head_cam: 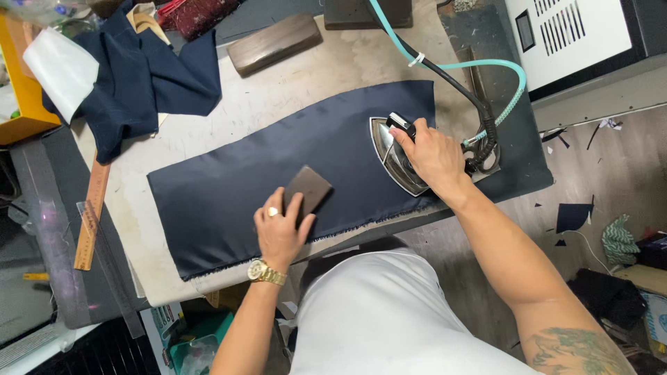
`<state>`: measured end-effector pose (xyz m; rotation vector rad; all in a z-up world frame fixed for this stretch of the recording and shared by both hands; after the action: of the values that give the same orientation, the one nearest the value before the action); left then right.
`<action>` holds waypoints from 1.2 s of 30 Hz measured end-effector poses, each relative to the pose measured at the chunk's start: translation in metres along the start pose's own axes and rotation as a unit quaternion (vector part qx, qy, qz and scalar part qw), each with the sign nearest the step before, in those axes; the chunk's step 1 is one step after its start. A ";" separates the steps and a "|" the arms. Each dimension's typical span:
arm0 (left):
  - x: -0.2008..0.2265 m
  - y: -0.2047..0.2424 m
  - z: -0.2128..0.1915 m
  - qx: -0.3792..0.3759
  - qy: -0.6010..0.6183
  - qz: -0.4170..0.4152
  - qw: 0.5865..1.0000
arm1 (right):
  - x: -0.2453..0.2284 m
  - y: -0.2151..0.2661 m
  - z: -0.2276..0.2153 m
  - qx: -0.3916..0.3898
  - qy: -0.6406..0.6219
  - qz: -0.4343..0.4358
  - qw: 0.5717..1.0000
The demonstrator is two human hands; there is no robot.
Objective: The person irons pieces of dark fabric on a work table, using a wooden block to flatten the seams after ironing and positioning new fabric sections to continue the process.
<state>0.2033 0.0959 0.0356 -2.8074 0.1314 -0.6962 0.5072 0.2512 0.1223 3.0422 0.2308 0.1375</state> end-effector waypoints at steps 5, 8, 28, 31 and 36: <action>0.086 -0.017 0.049 -0.106 0.071 0.150 0.980 | 0.024 -0.039 -0.013 0.018 -0.008 -0.022 1.000; 0.127 -0.028 0.073 -0.125 0.092 0.205 0.966 | 0.042 -0.066 -0.018 0.011 -0.011 -0.056 0.998; 0.011 -0.247 0.087 -0.101 -0.042 -0.041 0.993 | 0.110 -0.226 0.006 0.102 0.103 -0.167 0.975; -0.060 -0.222 0.059 0.010 -0.058 -0.094 0.994 | 0.092 -0.215 0.014 0.317 0.098 -0.230 0.915; -0.183 -0.130 -0.028 0.083 -0.114 -0.172 0.975 | 0.026 -0.165 0.062 0.264 -0.134 -0.368 0.881</action>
<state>0.0322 0.2419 0.0104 -2.7459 -0.4438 -0.4220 0.5148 0.4132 0.0478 3.1282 1.5851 -0.4692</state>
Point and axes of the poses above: each hand's wrist, its own y-axis away from the middle knuckle, its own z-axis out of the palm, x = y × z, the point moved 5 cm from there along -y, towards the middle knuckle, and after that the axes turned 12 degrees about y, right-handed, at the moved point
